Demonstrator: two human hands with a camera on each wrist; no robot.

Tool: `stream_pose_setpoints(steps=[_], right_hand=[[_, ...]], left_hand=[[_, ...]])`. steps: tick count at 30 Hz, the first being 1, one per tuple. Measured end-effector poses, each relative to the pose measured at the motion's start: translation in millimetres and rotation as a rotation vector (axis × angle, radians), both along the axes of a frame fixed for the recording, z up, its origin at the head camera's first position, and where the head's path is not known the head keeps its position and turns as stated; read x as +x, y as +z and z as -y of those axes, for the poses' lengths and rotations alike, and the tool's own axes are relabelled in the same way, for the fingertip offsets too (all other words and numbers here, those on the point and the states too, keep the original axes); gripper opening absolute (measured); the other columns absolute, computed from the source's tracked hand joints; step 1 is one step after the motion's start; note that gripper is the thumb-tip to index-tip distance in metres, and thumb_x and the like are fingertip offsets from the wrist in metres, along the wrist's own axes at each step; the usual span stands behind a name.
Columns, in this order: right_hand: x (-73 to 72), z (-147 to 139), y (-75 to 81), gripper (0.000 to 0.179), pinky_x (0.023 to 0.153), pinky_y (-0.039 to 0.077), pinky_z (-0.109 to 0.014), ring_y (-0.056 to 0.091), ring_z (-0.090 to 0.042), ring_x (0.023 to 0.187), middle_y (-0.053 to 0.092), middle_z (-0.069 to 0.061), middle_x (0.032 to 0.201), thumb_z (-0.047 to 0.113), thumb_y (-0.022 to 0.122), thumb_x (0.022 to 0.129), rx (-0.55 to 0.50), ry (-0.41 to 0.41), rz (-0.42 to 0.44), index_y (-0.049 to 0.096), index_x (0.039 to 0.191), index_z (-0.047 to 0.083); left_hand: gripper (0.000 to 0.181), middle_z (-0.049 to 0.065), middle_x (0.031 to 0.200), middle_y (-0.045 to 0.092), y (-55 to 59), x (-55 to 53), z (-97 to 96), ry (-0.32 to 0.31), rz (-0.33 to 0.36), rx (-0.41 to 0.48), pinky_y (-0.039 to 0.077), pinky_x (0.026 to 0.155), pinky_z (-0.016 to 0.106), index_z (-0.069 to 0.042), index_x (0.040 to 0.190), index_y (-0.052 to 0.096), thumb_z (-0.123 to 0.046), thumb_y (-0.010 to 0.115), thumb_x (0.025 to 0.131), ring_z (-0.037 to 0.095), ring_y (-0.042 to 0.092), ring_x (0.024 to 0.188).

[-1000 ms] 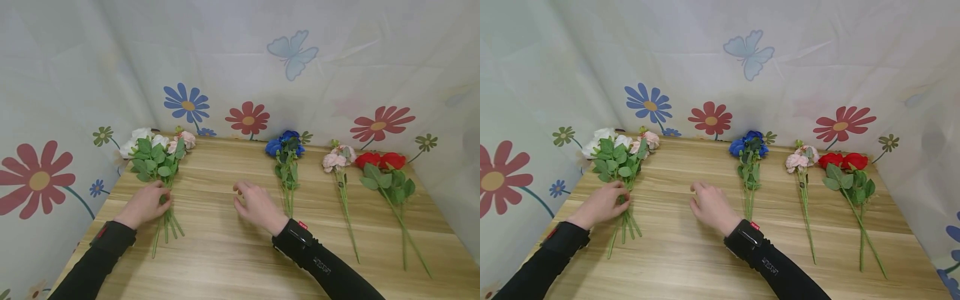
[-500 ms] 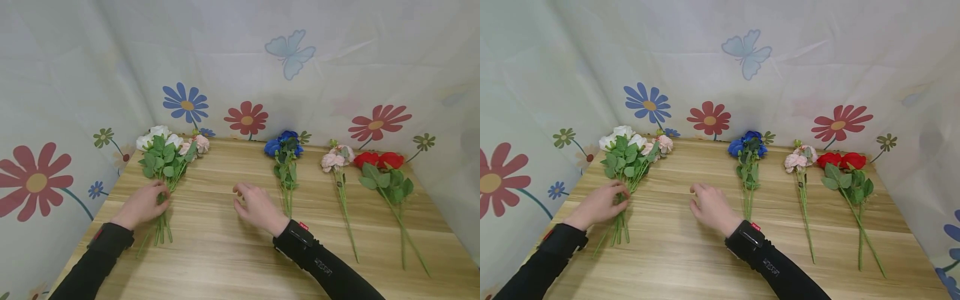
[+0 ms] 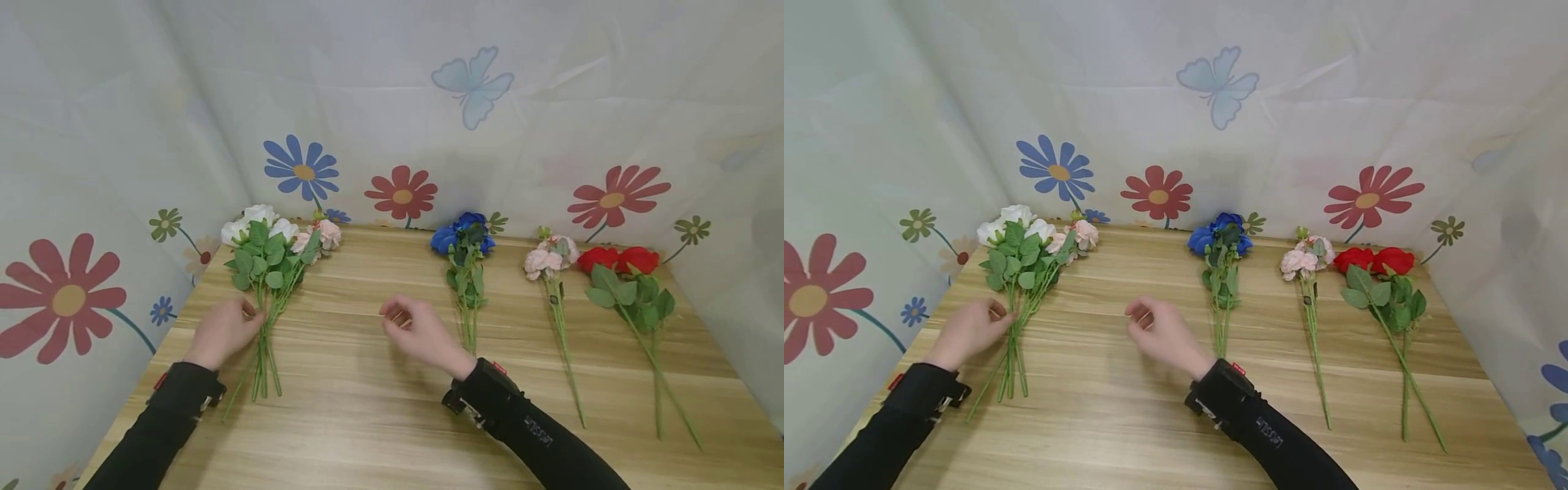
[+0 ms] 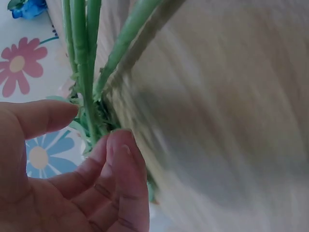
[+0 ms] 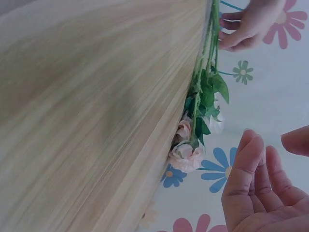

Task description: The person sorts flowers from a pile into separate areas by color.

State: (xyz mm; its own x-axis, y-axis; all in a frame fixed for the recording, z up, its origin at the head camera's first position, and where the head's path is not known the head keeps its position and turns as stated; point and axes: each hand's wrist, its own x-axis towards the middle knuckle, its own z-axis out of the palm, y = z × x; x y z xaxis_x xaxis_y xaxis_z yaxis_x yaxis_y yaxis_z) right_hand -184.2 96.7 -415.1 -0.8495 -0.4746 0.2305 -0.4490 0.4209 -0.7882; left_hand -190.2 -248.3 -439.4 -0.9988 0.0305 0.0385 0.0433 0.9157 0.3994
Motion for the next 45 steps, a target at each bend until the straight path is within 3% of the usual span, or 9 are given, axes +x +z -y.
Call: stream_pose_setpoints(steps=[6, 14, 22, 29, 37, 45], right_hand=[[-0.2, -0.3, 2.9, 0.012, 0.072, 0.053, -0.037, 0.061, -0.021, 0.079, 0.066, -0.015, 0.091, 0.003, 0.059, 0.088, -0.073, -0.009, 0.084, 0.062, 0.100, 0.001], [1.1, -1.2, 5.9, 0.014, 0.065, 0.053, -0.029, 0.063, -0.025, 0.075, 0.066, -0.017, 0.091, 0.002, 0.059, 0.089, -0.101, -0.010, 0.176, 0.062, 0.102, -0.001], [14.2, 0.0, 30.5, 0.016, 0.070, 0.055, -0.044, 0.062, -0.019, 0.071, 0.065, -0.020, 0.091, -0.003, 0.057, 0.088, -0.146, 0.010, 0.241, 0.060, 0.102, -0.007], [0.2, -4.8, -3.1, 0.018, 0.074, 0.053, -0.051, 0.061, -0.044, 0.083, 0.064, -0.025, 0.097, 0.004, 0.059, 0.089, -0.191, 0.010, 0.303, 0.059, 0.106, -0.003], [3.4, -6.2, 0.1, 0.019, 0.074, 0.052, -0.053, 0.062, -0.039, 0.082, 0.064, -0.023, 0.095, 0.005, 0.060, 0.090, -0.213, 0.009, 0.329, 0.059, 0.107, -0.004], [6.8, -11.7, 4.9, 0.018, 0.076, 0.053, -0.052, 0.062, -0.041, 0.085, 0.063, -0.026, 0.099, 0.006, 0.057, 0.092, -0.210, 0.014, 0.358, 0.059, 0.107, -0.003]], left_hand=[[0.029, 0.015, 0.080, 0.067, -7.2, -3.9, 2.6, -0.029, 0.030, 0.067, 0.046, 0.060, 0.041, 0.002, 0.086, 0.068, -0.025, 0.060, 0.090, 0.024, 0.058, 0.065], [0.027, 0.002, 0.062, 0.052, -11.3, -7.4, 4.5, 0.012, 0.098, 0.174, 0.035, 0.053, 0.030, -0.004, 0.077, 0.063, -0.025, 0.058, 0.092, 0.018, 0.046, 0.056], [0.029, 0.007, 0.064, 0.061, -7.5, -2.8, 6.2, 0.023, 0.134, 0.254, 0.038, 0.055, 0.030, 0.000, 0.083, 0.064, -0.024, 0.053, 0.095, 0.018, 0.053, 0.057], [0.027, 0.007, 0.062, 0.061, -6.7, -2.3, 8.4, 0.007, 0.112, 0.314, 0.041, 0.060, 0.031, 0.001, 0.090, 0.064, -0.023, 0.053, 0.096, 0.020, 0.058, 0.057], [0.032, 0.012, 0.076, 0.065, -2.4, 2.9, 8.3, 0.045, 0.087, 0.378, 0.048, 0.059, 0.031, 0.009, 0.107, 0.060, -0.020, 0.053, 0.097, 0.020, 0.063, 0.063], [0.030, 0.017, 0.087, 0.065, 5.1, 8.9, 4.7, 0.046, 0.038, 0.387, 0.051, 0.059, 0.033, 0.007, 0.110, 0.059, -0.019, 0.051, 0.097, 0.021, 0.065, 0.065]])
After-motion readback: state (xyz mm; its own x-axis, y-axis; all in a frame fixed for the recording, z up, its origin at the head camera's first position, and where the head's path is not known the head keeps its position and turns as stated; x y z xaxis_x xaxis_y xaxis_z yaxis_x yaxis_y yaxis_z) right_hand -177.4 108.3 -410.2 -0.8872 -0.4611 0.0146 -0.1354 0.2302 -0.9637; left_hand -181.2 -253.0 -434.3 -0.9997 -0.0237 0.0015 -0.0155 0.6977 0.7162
